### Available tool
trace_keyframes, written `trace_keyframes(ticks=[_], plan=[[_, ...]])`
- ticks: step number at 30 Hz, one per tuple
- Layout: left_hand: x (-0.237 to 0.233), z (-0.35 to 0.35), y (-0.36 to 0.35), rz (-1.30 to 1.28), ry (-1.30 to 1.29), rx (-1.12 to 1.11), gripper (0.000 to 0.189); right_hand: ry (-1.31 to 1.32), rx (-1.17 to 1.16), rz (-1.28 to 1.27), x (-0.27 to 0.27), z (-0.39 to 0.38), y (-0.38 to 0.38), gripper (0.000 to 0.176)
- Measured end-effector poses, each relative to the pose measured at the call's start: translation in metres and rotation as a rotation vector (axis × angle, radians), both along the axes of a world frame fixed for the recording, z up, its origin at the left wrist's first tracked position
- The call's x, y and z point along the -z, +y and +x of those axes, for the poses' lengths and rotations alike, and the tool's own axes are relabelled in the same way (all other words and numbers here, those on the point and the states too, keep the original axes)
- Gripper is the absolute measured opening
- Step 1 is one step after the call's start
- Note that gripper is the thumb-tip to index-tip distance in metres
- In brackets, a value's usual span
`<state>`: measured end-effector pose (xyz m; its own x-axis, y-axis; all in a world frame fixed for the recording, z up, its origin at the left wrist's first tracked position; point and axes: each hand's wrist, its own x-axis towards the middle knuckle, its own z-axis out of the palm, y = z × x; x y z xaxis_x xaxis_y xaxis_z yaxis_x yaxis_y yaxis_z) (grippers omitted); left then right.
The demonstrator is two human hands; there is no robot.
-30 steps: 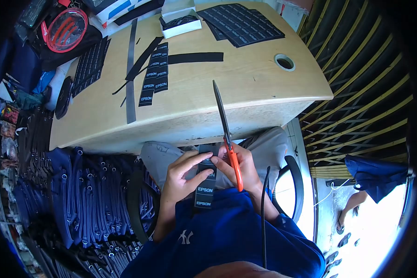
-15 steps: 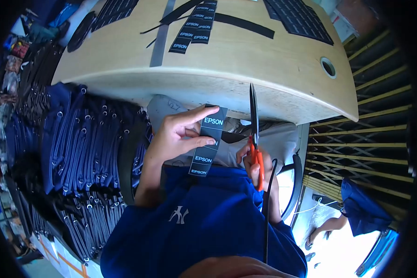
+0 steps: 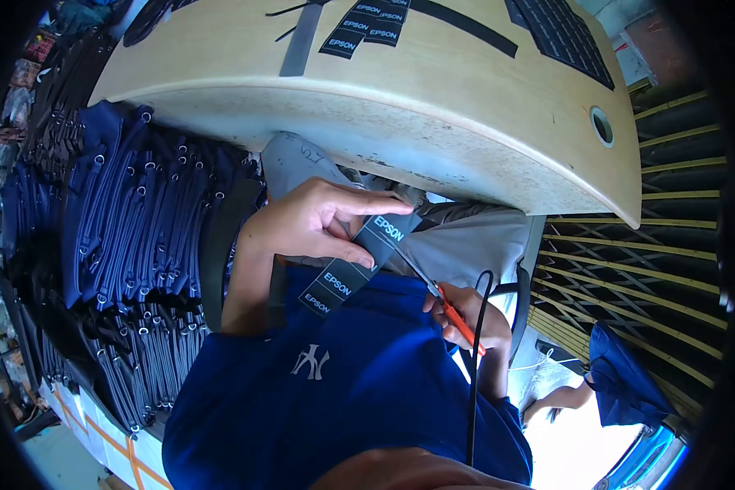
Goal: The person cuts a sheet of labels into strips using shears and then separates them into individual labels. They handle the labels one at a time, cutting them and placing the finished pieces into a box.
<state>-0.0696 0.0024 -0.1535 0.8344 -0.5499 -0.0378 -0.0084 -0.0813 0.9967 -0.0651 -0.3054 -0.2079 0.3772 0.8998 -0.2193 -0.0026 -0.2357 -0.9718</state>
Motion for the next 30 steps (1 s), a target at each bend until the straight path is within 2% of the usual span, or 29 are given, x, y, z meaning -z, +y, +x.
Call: trace_keyframes(ticks=[5, 7, 11, 19, 30], plan=[[0.002, -0.001, 0.0, 0.109, 0.064, 0.064, 0.065, 0.037, -0.06, -0.029, 0.0, 0.002, 0.003, 0.064], [0.001, -0.001, 0.0, 0.115, 0.06, 0.089, 0.066, 0.044, -0.082, -0.027, -0.001, 0.004, 0.005, 0.076], [0.001, 0.0, 0.001, 0.146, 0.086, 0.116, 0.067, 0.04, -0.1, -0.017, 0.0, 0.004, 0.004, 0.076], [0.005, 0.0, 0.001, 0.177, 0.028, 0.109, 0.067, 0.053, -0.08, 0.013, 0.0, 0.002, 0.006, 0.06], [0.011, -0.002, 0.002, 0.112, 0.072, 0.081, 0.066, 0.059, -0.08, -0.039, -0.002, 0.001, 0.007, 0.059]])
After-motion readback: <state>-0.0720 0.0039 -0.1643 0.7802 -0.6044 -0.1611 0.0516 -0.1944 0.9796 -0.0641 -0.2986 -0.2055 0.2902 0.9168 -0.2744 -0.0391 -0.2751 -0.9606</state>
